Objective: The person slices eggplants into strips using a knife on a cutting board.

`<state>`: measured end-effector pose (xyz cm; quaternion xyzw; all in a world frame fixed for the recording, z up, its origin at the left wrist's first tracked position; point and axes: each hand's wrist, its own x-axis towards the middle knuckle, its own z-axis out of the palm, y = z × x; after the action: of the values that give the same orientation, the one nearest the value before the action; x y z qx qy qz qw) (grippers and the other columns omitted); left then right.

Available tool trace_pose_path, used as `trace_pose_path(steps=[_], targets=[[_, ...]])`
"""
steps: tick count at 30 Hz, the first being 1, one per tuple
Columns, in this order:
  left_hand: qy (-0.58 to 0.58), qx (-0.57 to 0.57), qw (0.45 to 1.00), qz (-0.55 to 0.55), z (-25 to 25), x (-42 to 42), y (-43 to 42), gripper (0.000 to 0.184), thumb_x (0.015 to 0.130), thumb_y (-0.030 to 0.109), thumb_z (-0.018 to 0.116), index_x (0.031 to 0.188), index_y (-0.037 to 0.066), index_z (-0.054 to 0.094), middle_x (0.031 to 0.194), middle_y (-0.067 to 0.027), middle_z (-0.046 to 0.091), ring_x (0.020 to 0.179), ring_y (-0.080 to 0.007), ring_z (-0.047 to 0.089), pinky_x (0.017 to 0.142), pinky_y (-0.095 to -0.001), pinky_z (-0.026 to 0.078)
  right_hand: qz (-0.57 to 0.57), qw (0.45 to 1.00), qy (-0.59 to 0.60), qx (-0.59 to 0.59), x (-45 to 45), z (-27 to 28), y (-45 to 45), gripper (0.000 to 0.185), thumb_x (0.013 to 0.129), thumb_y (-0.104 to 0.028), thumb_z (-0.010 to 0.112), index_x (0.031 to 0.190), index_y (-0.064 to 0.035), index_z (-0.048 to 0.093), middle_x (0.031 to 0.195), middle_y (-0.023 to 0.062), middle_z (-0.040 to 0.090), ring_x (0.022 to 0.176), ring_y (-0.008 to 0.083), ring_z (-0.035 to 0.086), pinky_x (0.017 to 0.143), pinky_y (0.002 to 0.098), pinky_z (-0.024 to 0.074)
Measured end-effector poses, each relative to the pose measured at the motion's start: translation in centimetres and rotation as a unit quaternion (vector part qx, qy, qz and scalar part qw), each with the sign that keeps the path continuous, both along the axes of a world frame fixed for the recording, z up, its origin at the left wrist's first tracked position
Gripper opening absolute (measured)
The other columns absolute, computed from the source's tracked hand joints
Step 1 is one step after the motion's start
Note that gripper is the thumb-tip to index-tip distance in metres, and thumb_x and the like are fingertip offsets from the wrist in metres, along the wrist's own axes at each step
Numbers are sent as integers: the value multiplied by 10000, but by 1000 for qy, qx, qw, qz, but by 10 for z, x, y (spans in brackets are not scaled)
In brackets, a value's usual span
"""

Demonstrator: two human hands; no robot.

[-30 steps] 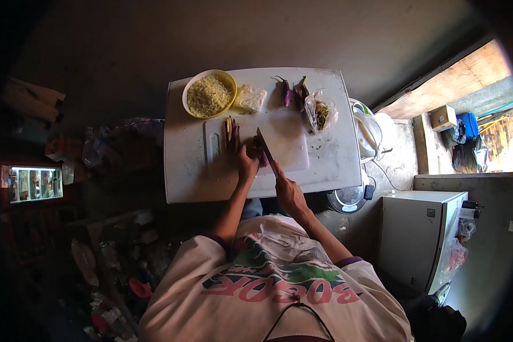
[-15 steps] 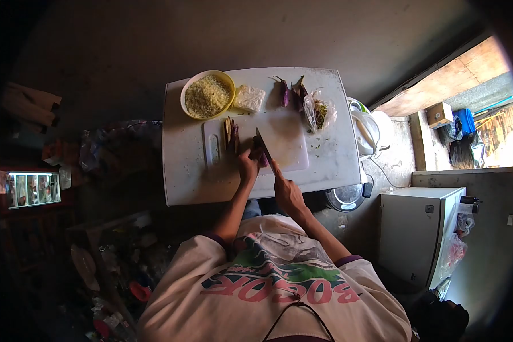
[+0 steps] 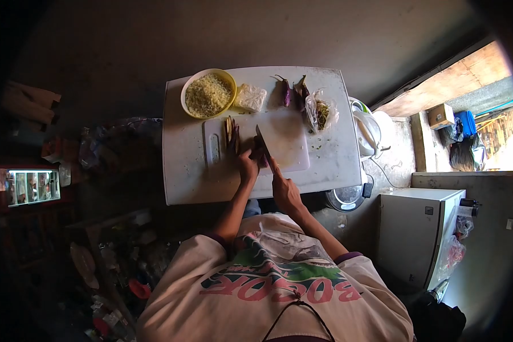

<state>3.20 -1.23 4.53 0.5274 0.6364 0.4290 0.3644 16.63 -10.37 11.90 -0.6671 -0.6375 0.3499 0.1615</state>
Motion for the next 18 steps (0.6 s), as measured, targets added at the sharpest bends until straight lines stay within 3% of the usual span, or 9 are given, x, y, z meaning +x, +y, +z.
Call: trace_pose_path(steps=[5, 8, 11, 13, 17, 18], targets=[[-51, -25, 998, 4, 12, 1, -3, 252, 892, 200, 734, 890, -50, 702, 698, -143, 663, 667, -173, 616, 644, -364, 480, 1, 1000, 13, 19, -3, -8, 9, 678, 986, -81, 413, 1595, -233, 158, 696, 292, 630, 598, 499, 609, 580, 603, 460], [-85, -15, 996, 34, 13, 1, -4, 285, 883, 217, 743, 845, -61, 686, 672, -155, 649, 639, -172, 601, 616, -378, 472, 0, 1000, -11, 21, -8, -11, 12, 768, 942, -68, 439, 1602, -269, 102, 709, 301, 643, 648, 502, 639, 610, 609, 482], [-17, 19, 999, 20, -17, -7, 1, 318, 883, 227, 747, 794, -66, 663, 621, -148, 622, 596, -182, 595, 577, -394, 457, -3, 1000, -24, 20, -13, -6, 12, 716, 981, -80, 418, 1600, -268, 112, 677, 295, 624, 619, 506, 620, 600, 612, 469], [88, -13, 996, -27, -36, -14, 5, 170, 865, 105, 694, 808, -52, 666, 690, -100, 658, 647, -161, 623, 616, -360, 504, -3, 999, -36, 5, -15, -3, 10, 744, 965, -73, 430, 1602, -276, 102, 669, 299, 620, 623, 509, 621, 606, 614, 469], [39, -50, 998, -26, -62, -16, 12, 151, 864, 98, 714, 804, -34, 672, 677, -74, 658, 613, -148, 623, 528, -339, 482, -12, 999, -33, 17, -16, -2, 9, 771, 945, -65, 442, 1602, -279, 100, 658, 290, 619, 621, 510, 620, 612, 618, 470], [3, -90, 996, -13, -55, -14, 12, 135, 857, 77, 713, 883, -53, 687, 726, -100, 679, 618, -152, 634, 506, -321, 483, -15, 999, -30, 17, -15, -3, 9, 787, 933, -57, 449, 1603, -279, 100, 654, 284, 619, 615, 506, 620, 609, 614, 471]])
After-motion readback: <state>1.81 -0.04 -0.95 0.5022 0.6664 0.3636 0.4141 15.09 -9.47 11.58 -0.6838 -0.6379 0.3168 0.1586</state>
